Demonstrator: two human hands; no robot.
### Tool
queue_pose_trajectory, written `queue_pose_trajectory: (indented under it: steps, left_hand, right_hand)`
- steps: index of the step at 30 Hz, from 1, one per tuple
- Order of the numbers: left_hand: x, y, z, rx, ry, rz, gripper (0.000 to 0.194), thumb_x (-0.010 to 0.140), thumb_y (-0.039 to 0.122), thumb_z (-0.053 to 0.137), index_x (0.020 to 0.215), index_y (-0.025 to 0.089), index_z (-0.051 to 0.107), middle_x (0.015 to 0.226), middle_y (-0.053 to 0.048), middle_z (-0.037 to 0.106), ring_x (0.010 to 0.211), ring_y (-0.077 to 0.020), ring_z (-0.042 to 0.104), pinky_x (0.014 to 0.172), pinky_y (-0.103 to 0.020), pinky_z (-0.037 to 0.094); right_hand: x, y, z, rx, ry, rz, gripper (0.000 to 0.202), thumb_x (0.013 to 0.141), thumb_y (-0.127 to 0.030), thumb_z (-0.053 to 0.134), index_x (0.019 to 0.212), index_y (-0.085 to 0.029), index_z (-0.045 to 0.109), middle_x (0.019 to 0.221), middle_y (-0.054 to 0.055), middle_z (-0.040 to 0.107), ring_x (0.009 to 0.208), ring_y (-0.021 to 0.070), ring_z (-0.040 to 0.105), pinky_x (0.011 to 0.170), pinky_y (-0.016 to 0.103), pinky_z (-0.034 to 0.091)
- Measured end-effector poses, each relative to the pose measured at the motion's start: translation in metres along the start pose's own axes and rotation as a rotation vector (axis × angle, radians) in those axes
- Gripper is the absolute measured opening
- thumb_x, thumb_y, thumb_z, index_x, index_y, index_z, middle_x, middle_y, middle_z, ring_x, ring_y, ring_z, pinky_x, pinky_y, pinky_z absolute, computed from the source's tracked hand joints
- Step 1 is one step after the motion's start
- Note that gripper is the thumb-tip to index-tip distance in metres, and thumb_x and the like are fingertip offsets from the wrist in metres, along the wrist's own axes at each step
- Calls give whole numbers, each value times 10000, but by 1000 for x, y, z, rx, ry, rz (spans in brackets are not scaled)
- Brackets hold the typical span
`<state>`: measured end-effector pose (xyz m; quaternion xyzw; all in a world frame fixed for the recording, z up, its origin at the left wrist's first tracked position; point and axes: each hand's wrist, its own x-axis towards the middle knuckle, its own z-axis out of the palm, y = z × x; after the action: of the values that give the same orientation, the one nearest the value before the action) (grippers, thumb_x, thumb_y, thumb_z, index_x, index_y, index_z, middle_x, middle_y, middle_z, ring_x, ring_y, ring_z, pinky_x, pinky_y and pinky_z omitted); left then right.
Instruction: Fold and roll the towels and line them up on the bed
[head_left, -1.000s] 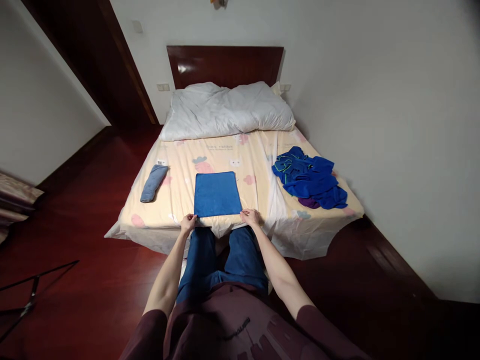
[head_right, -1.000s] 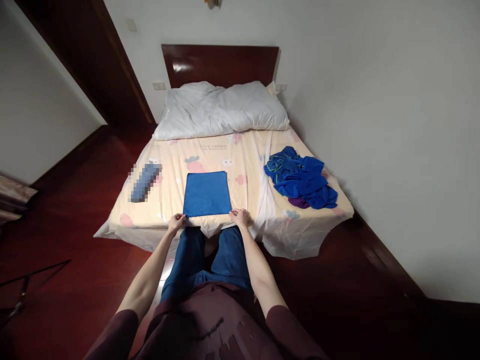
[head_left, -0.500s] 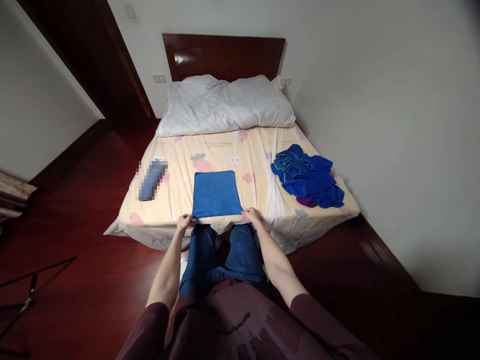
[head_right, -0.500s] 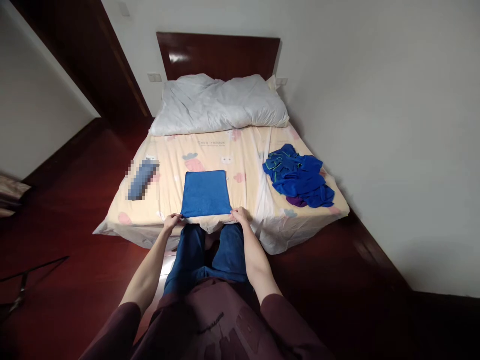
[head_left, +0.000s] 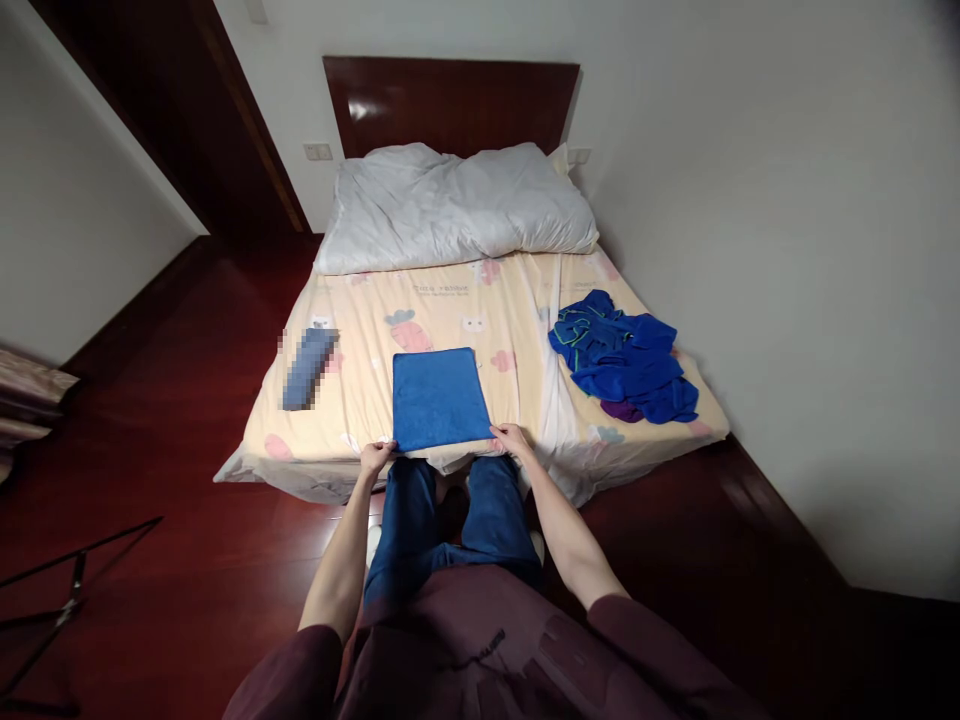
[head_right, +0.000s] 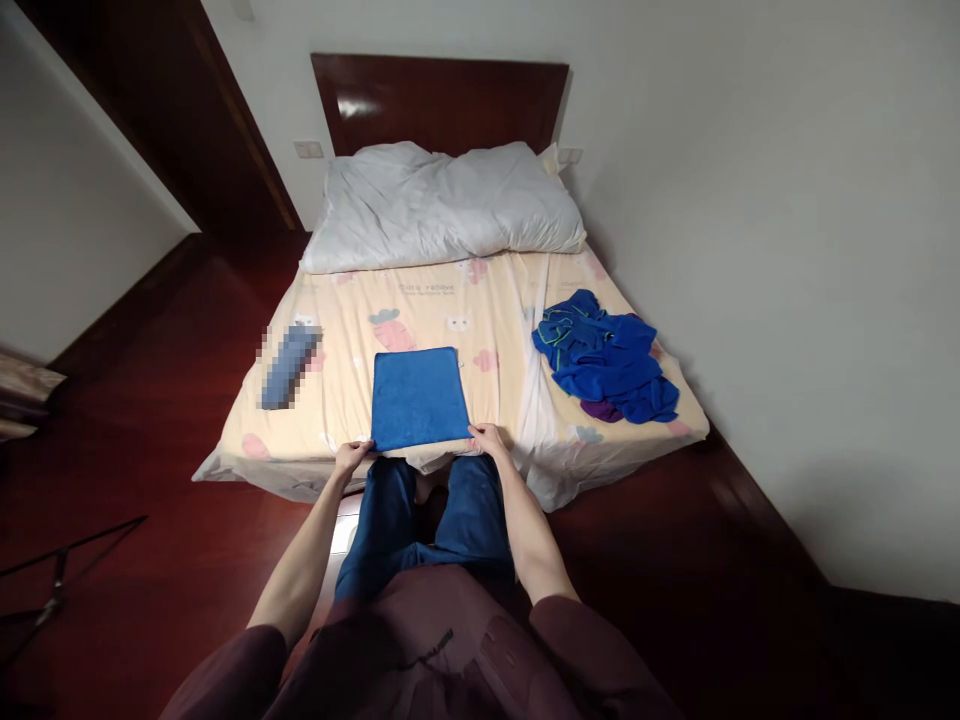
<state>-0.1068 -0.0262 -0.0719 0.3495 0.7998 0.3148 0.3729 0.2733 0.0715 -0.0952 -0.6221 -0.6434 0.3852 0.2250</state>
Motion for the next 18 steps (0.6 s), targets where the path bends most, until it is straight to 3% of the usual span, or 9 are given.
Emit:
queue_pose_trajectory:
  steps: [6,14,18]
  left_hand:
    - [3,-4,-1,-21,-41,25,349,727,462,667,513,218,539,502,12,484,584,-166,518,574,-266,343]
    - [8,-11,-2,-165,-120,126,348,684,390,725,575,213,446,595,38,508,630,-115,519,661,-233,442]
    - [5,-13,-1,-206,-203,198,219,705,369,707,801,192,621,703,22,604,712,-132,589,757,-262,509]
  right_hand:
    - [-6,-5,-10,95,-82,69,341,826,-486,653,621,-220,594,604,-30,600,661,158,600,645,240,450]
    - [-14,0,-11,254,-187,128,331,736,-486,784,807,-229,589,657,-63,614,624,132,605,589,216,484]
    - [-16,3,-18,431,-312,77,388,715,-431,822,1010,-203,714,738,-32,685,635,125,609,592,215,490]
